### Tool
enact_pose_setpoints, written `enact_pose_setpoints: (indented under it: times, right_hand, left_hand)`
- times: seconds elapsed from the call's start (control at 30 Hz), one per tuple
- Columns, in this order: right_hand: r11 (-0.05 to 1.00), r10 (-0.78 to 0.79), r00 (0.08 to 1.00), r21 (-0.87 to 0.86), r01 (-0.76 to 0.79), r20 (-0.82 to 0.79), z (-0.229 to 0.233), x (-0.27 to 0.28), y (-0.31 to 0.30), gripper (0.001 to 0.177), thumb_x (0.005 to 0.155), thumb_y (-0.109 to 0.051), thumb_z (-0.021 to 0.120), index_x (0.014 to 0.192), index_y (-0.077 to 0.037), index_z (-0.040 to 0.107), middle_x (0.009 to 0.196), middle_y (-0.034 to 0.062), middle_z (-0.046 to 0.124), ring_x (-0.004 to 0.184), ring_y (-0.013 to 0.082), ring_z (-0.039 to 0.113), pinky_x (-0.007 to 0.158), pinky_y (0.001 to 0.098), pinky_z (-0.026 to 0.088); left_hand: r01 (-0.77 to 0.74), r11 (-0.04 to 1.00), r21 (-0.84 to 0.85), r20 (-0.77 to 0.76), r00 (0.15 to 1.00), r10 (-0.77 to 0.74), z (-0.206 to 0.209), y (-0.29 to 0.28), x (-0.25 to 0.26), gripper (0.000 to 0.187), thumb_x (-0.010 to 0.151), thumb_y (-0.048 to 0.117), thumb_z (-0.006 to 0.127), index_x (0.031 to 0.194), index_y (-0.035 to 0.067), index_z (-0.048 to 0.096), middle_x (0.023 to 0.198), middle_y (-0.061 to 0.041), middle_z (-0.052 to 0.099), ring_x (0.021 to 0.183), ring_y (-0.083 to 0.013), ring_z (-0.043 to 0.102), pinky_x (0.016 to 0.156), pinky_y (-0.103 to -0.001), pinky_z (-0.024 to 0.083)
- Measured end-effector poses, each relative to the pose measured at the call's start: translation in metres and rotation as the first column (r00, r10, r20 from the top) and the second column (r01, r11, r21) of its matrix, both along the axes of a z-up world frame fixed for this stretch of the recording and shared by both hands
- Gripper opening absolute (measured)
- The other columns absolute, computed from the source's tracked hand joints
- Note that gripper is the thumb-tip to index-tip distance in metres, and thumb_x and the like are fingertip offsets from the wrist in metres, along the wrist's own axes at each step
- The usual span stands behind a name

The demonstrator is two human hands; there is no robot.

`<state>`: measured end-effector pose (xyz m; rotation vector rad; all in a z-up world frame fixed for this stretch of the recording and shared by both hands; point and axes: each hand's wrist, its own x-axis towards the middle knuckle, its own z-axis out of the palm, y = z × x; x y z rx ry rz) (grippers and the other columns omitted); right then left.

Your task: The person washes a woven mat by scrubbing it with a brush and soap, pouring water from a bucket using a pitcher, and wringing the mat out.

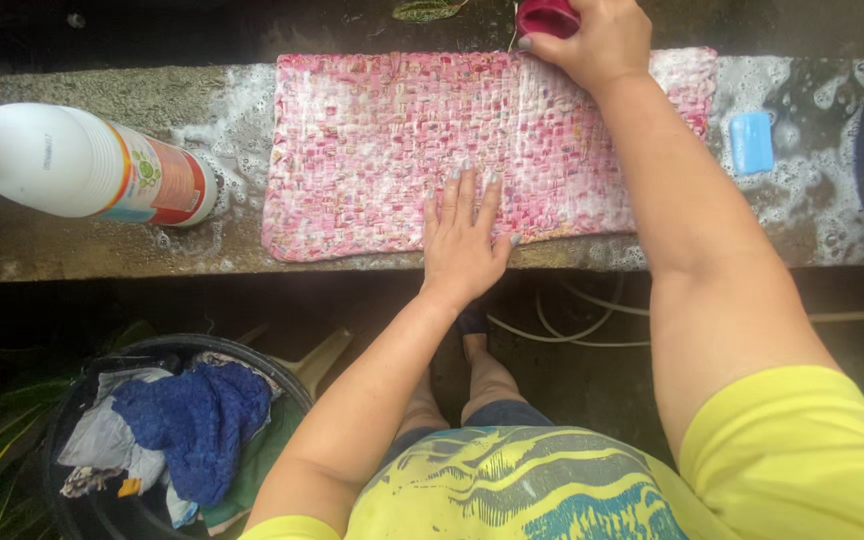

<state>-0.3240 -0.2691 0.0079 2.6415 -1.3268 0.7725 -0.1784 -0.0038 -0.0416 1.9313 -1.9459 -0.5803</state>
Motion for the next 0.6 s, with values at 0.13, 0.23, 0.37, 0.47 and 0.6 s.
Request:
enact_pose_setpoints:
  times: [0.13, 0.23, 0.37, 0.47, 0.6]
  right_hand:
    - [0.841, 0.103, 0.983, 0.515, -0.167, 0.151, 0.007, -0.004, 0.098, 0.038, 0.101, -0.052, 0.076, 0.127, -0.023, 0.077, 0.105, 0.0002, 0.078, 0.085, 0.0163, 0.074, 0.071, 0.0293, 0.062]
    - [0.922, 0.281, 0.959, 0.289, -0.258, -0.042, 0.015, -0.006, 0.177, 0.045, 0.079, -0.051, 0.081, 0.112, -0.020, 0.082, 0.078, 0.0025, 0.077, 0.068, 0.0198, 0.074, 0.061, 0.0327, 0.058]
    - [0.814, 0.402, 0.915, 0.447, -0.372, 0.029, -0.002, 0.014, 0.091, 0.029, 0.097, -0.046, 0.078, 0.109, -0.020, 0.079, 0.088, 0.0004, 0.077, 0.071, 0.0139, 0.073, 0.058, 0.0262, 0.058]
    - [0.989, 0.143, 0.990, 0.029, -0.143, 0.003, -0.009, 0.051, 0.014, 0.042, 0.091, -0.054, 0.088, 0.104, -0.015, 0.078, 0.084, 0.0053, 0.077, 0.071, 0.0183, 0.073, 0.064, 0.0335, 0.061]
    - [0.907, -0.058, 0.997, 0.421, 0.034, 0.044, -0.004, 0.062, 0.073, 0.037, 0.100, -0.054, 0.075, 0.106, -0.018, 0.077, 0.087, 0.0046, 0.077, 0.074, 0.0180, 0.075, 0.071, 0.0315, 0.061]
  left_hand:
    - [-0.017, 0.997, -0.070, -0.302, 0.953, -0.005, -0.004, -0.001, 0.037, 0.070, 0.110, 0.046, 0.053, 0.167, 0.014, 0.026, 0.169, -0.012, 0.033, 0.154, -0.0321, 0.029, 0.130, -0.053, 0.024]
    - [-0.198, 0.980, -0.009, 0.088, 0.976, 0.198, 0.015, 0.011, 0.068, 0.079, 0.079, 0.052, 0.069, 0.151, 0.030, 0.043, 0.164, -0.019, 0.025, 0.153, -0.0438, 0.018, 0.119, -0.068, 0.012]
    - [-0.191, 0.981, 0.014, 0.108, 0.976, 0.188, 0.023, 0.003, 0.071, 0.080, 0.084, 0.056, 0.066, 0.154, 0.029, 0.040, 0.164, -0.023, 0.023, 0.150, -0.0464, 0.017, 0.115, -0.074, 0.009]
    - [-0.176, 0.983, 0.054, 0.105, 0.980, 0.170, 0.016, 0.013, 0.069, 0.079, 0.086, 0.058, 0.062, 0.156, 0.030, 0.040, 0.165, -0.022, 0.024, 0.151, -0.0460, 0.017, 0.116, -0.073, 0.010]
    - [-0.157, 0.985, -0.071, -0.100, 0.984, 0.149, -0.007, 0.028, 0.091, 0.071, 0.088, 0.045, 0.072, 0.152, 0.027, 0.047, 0.166, -0.016, 0.030, 0.153, -0.0386, 0.027, 0.124, -0.066, 0.017]
